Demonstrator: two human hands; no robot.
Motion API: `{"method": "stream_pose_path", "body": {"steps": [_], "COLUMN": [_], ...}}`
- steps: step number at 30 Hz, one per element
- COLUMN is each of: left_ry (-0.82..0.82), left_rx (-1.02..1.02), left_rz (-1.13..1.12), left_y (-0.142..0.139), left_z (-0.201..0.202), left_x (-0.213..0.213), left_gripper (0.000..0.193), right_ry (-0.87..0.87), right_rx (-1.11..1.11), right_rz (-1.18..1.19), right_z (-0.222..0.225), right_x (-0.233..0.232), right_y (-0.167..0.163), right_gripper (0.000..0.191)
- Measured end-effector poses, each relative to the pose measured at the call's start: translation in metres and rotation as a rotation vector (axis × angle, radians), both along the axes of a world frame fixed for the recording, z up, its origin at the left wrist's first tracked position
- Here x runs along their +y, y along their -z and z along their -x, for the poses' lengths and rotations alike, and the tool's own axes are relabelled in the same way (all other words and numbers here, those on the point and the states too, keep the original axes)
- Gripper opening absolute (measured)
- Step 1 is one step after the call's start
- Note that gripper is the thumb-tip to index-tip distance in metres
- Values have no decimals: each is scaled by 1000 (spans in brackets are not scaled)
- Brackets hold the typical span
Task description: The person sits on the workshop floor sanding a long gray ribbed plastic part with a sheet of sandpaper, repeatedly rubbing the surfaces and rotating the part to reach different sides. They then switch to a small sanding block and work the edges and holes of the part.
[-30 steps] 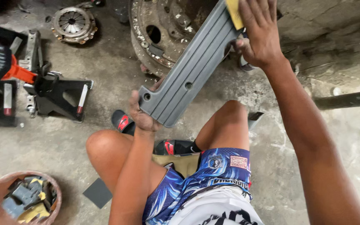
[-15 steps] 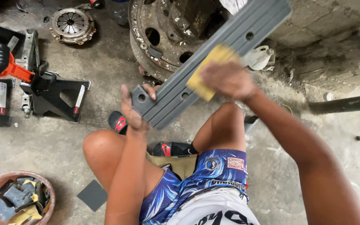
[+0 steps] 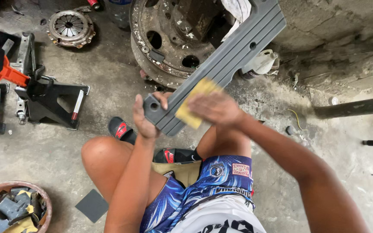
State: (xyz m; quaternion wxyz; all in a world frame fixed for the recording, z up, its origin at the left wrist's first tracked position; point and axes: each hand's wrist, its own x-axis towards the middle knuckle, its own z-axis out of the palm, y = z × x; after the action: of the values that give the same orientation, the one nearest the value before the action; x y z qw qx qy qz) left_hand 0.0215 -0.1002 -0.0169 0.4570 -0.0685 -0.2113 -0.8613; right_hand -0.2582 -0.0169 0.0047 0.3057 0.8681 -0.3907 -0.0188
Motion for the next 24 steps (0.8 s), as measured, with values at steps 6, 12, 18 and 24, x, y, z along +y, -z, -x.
{"method": "stream_pose_path", "body": {"steps": [6,12,18,24], "left_ry": [19,-30,-152,-131], "left_rx": [-138,-166,-358,-415], "left_rz": [109,51,226,384], "left_y": [-4,-2,-9,-18], "left_z": [-22,3,-22,-29], "left_x": [1,4,2,-2], "left_gripper": [67,66,64,65], "right_ry": [323,127,98,241], "right_rx": [-564,-240,-311,-707], "right_rz": [127,-432,-436,-90], "right_z": [94,-54,44,21], "right_x": [-33,22,-2,-25], "right_y": [-75,-4,-22,-42], "right_gripper": [114,70,88,89]}}
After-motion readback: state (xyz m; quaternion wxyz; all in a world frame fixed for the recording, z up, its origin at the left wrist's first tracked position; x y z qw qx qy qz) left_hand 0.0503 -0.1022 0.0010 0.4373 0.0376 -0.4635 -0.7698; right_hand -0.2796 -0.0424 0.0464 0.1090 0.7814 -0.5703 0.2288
